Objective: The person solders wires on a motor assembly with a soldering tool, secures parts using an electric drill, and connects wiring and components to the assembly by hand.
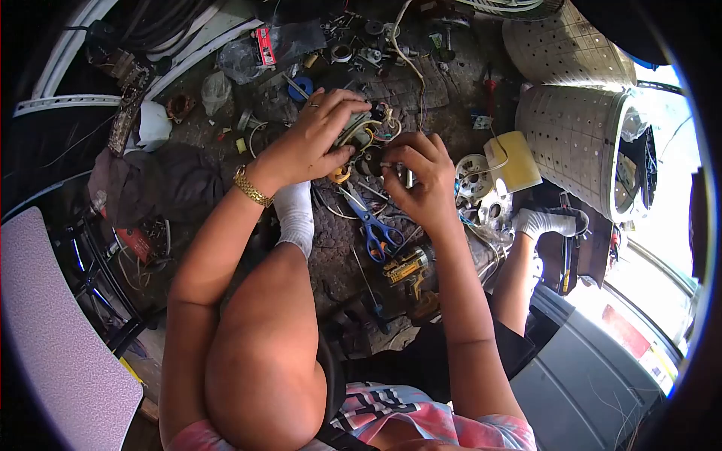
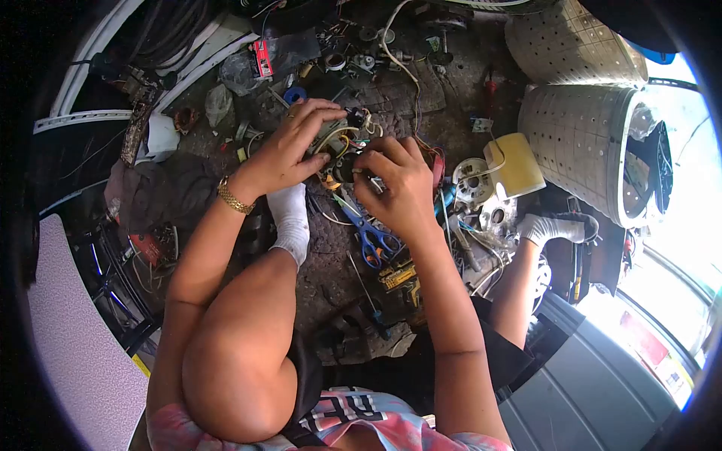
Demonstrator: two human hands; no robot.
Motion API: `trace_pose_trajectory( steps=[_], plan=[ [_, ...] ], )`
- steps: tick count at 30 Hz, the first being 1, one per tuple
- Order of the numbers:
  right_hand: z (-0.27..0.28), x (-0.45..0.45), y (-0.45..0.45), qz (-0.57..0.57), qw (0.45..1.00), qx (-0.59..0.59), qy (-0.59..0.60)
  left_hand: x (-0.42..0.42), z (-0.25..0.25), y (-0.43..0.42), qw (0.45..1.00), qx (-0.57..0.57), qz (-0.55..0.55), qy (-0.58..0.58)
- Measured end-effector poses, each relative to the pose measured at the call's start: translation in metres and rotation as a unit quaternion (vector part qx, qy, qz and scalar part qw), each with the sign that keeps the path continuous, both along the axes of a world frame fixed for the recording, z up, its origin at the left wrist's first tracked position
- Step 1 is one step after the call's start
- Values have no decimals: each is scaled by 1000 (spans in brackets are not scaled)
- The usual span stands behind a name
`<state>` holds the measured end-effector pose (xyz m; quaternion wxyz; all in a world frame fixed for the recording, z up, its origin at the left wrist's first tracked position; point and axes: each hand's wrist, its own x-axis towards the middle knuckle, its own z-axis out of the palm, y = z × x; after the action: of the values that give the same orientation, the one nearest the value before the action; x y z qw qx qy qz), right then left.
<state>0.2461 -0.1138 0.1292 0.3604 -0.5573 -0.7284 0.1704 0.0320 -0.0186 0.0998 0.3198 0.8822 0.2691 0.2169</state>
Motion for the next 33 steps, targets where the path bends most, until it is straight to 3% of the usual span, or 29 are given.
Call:
trace_pose_trajectory(
  steps=[23,33],
  plan=[
    [12,-4,11,50,994,-23,-97,0,3,0,999,29,-3,-30],
    [5,-9,3,25,995,-26,-89,-3,2,1,999,-30,-14,-2]
  ],
)
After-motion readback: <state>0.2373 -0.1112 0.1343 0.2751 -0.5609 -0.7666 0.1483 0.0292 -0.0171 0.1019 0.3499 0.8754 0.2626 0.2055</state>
